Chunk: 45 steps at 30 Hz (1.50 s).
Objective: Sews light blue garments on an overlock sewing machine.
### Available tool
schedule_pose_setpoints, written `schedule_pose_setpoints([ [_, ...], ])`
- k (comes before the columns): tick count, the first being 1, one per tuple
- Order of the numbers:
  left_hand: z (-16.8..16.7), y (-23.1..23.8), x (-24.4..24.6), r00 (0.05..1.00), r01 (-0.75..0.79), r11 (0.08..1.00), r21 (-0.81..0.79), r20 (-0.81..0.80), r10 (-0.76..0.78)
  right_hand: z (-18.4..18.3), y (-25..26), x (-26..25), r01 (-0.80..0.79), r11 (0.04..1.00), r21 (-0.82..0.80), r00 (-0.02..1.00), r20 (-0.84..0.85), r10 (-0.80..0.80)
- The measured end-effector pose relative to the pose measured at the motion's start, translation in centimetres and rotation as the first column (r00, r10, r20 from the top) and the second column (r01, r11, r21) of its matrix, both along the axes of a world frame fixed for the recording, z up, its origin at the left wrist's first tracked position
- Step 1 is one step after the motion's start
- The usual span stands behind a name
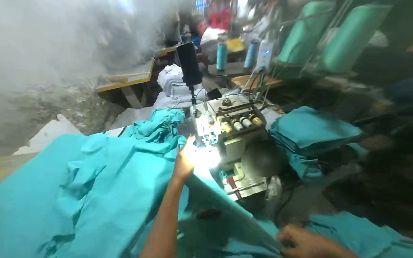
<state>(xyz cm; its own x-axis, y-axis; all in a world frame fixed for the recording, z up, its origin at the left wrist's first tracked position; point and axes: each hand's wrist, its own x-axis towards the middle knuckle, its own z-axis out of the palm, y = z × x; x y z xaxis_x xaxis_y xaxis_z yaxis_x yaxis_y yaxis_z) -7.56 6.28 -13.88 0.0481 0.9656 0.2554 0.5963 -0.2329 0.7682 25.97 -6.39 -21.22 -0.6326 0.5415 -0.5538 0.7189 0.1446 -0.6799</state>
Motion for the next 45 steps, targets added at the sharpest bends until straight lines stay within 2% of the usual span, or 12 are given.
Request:
schedule_pose_setpoints([
  [3, 3.5, -2.8, 2.3, 0.894, 0.019, 0.974, -0.228, -0.433, -0.118, -2.7, -0.4, 0.7, -0.007, 1.0, -0.01, 0.984, 0.176, 0.009],
  [8, 2.8, 0.6, 3.0, 0.835, -0.153, 0.955, -0.253, -0.55, -0.012, 0.6, 1.4, -2.5, 0.057, 0.997, 0.044, 0.892, 0.446, -0.07],
  [12, 3.3, 3.0, 3.3, 0.765, -0.183, 0.933, -0.311, -0.641, -0.064, 5.8, 4.6, -3.1, 0.192, 0.94, 0.282, 0.919, 0.286, -0.273],
  [14, 3.7, 3.1, 3.4, 0.755, -0.169, 0.929, -0.329, -0.649, -0.093, 8.8, 6.1, -1.6, 0.382, 0.823, 0.421, 0.867, 0.146, -0.477],
  [16, 3.7, 2.1, 3.3, 0.779, -0.132, 0.944, -0.301, -0.621, -0.089, 10.6, 7.2, 1.0, 0.556, 0.604, 0.571, 0.762, -0.06, -0.644],
  [19, 3.8, 0.4, 3.3, 0.793, -0.081, 0.966, -0.247, -0.602, -0.088, 11.6, 9.1, 5.7, 0.575, 0.346, 0.741, 0.682, -0.2, -0.703],
  [25, 4.7, 1.3, 3.8, 0.757, -0.087, 0.953, -0.289, -0.641, -0.125, 12.5, 12.8, 8.4, 0.267, 0.633, 0.727, 0.793, 0.208, -0.573],
  [33, 4.8, 1.2, 2.5, 0.773, -0.024, 0.951, -0.307, -0.61, -0.177, 11.9, 15.5, 9.2, 0.12, 0.659, 0.742, 0.912, 0.18, -0.368],
  [36, 2.7, 1.0, 2.1, 0.855, -0.048, 0.995, -0.089, -0.519, -0.005, 12.5, 15.8, 9.4, 0.19, 0.721, 0.667, 0.913, 0.151, -0.38],
  [39, 0.9, 0.9, 2.3, 0.958, -0.103, 0.925, 0.366, -0.212, 0.191, 11.8, 16.6, 9.9, 0.203, 0.753, 0.625, 0.918, 0.146, -0.369],
  [43, 2.8, -1.6, 3.7, 0.981, -0.132, 0.828, 0.544, -0.049, 0.189, 10.3, 18.0, 11.3, 0.268, 0.733, 0.625, 0.945, -0.021, -0.327],
  [45, 4.1, -3.1, 4.7, 0.995, -0.056, 0.775, 0.629, -0.032, 0.098, 11.3, 18.3, 12.3, 0.457, 0.622, 0.635, 0.879, -0.218, -0.423],
])
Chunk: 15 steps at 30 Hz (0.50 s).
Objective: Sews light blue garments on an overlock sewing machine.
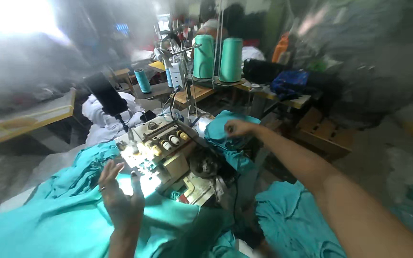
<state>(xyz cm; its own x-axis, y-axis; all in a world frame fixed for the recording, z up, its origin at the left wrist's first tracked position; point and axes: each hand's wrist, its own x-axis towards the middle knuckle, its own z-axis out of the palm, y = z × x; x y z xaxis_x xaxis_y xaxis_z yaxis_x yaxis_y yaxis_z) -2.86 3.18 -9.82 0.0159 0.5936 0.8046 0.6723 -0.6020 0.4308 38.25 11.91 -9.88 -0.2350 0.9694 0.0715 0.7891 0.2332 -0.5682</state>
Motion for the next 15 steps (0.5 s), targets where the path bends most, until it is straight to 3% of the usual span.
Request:
schedule_pose_setpoints([
  [2, 1.3, -1.4, 1.2, 0.996, 0.092, 0.994, 0.055, -0.022, -0.091, 1.2, 0.9, 1.3, 0.222, 0.955, 0.198, 0.964, -0.191, -0.185],
  [4, 2.4, -2.2, 2.5, 0.984, 0.18, 0.982, 0.057, -0.017, -0.18, 4.3, 0.1, -0.1, 0.248, 0.91, 0.332, 0.954, -0.247, -0.17],
  [8, 3.6, -2.9, 4.8, 0.889, 0.448, 0.886, -0.118, 0.16, -0.428, 9.6, -5.4, -9.1, -0.192, 0.895, 0.403, 0.981, 0.055, 0.185],
  [10, 4.1, -3.6, 5.1, 0.828, 0.55, 0.791, -0.266, 0.294, -0.477, 9.4, -8.2, -13.7, -0.398, 0.753, 0.524, 0.907, 0.098, 0.41],
  [12, 4.3, -5.1, 4.5, 0.806, 0.584, 0.712, -0.39, 0.383, -0.452, 8.3, -10.8, -17.1, -0.435, 0.646, 0.628, 0.853, 0.057, 0.519],
  [15, 3.0, -8.2, 2.3, 0.76, 0.633, 0.575, -0.519, 0.556, -0.336, 5.2, -13.8, -20.0, -0.395, 0.655, 0.644, 0.824, -0.066, 0.562],
])
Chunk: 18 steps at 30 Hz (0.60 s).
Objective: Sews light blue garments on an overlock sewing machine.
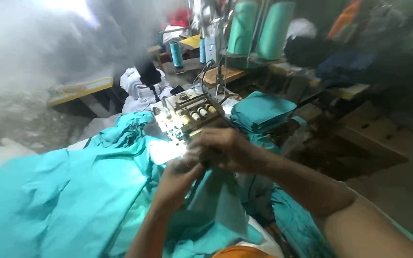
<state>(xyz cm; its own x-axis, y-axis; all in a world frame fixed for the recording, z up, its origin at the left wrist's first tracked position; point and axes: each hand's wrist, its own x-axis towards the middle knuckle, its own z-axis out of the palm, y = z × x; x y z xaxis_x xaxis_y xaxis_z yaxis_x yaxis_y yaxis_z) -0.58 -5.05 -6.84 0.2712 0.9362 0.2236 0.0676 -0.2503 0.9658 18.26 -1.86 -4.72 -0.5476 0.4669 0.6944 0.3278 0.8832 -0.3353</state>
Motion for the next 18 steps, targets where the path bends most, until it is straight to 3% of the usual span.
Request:
schedule_pose_setpoints([
  [5, -4.8, -4.5, -2.9, 0.995, 0.006, 0.944, -0.331, 0.098, 0.028, -8.2, -2.6, -2.9, -0.121, 0.974, -0.189, 0.983, -0.157, 0.092],
  [9, -6.8, -6.2, -3.0, 0.98, -0.055, 0.829, -0.556, 0.131, 0.152, -11.5, -3.2, -4.6, -0.125, 0.976, -0.177, 0.974, -0.207, 0.087],
  [11, -6.9, -6.2, -3.1, 0.971, -0.08, 0.778, -0.624, 0.129, 0.203, -12.0, -3.5, -5.0, -0.137, 0.975, -0.177, 0.948, -0.309, 0.077],
  [13, -6.8, -5.6, -3.9, 0.962, -0.126, 0.759, -0.638, 0.108, 0.25, -12.0, -3.9, -4.5, -0.144, 0.975, -0.167, 0.904, -0.423, 0.061],
  [15, -6.8, -4.6, -5.2, 0.939, -0.257, 0.79, -0.556, 0.048, 0.34, -12.2, -4.5, -3.1, -0.114, 0.974, -0.194, 0.906, -0.423, 0.022],
  [17, -6.0, -3.7, -6.7, 0.91, -0.379, 0.838, -0.392, 0.008, 0.415, -12.9, -5.5, -1.1, -0.065, 0.928, -0.368, 0.979, -0.204, -0.013],
  [18, -5.4, -3.5, -7.3, 0.909, -0.407, 0.867, -0.289, -0.036, 0.414, -12.8, -6.0, -0.2, 0.005, 0.849, -0.529, 1.0, 0.017, 0.004],
])
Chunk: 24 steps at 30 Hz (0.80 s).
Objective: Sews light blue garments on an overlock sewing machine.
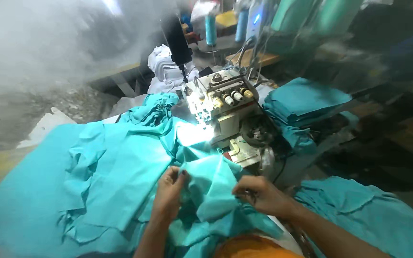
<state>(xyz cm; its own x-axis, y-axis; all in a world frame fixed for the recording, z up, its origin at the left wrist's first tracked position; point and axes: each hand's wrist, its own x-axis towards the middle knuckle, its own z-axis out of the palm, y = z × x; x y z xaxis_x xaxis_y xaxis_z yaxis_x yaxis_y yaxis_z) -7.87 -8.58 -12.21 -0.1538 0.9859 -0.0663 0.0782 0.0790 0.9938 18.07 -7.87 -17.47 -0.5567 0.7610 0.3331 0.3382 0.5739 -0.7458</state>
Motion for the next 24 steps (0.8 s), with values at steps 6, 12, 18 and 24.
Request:
schedule_pose_setpoints([
  [6, 2.0, -0.5, 0.5, 0.726, 0.541, 0.659, 0.523, -0.686, -0.052, 1.0, 0.5, -2.8, 0.17, 0.98, 0.108, 0.962, -0.234, -0.141],
  [12, 6.5, 3.4, -1.0, 0.635, 0.655, 0.572, 0.494, -0.77, -0.062, 4.6, 1.4, -6.6, -0.24, 0.966, -0.091, 0.823, -0.547, 0.153],
  [18, 0.1, 12.0, -0.7, 0.683, 0.462, 0.75, 0.472, -0.729, 0.038, -1.5, 6.0, -8.7, 0.387, 0.922, 0.0, 0.853, -0.38, -0.358],
  [24, 0.5, 12.9, 0.3, 0.608, 0.429, 0.842, 0.327, -0.794, -0.001, -1.8, 8.0, -9.0, 0.414, 0.899, -0.141, 0.857, -0.272, -0.437],
])
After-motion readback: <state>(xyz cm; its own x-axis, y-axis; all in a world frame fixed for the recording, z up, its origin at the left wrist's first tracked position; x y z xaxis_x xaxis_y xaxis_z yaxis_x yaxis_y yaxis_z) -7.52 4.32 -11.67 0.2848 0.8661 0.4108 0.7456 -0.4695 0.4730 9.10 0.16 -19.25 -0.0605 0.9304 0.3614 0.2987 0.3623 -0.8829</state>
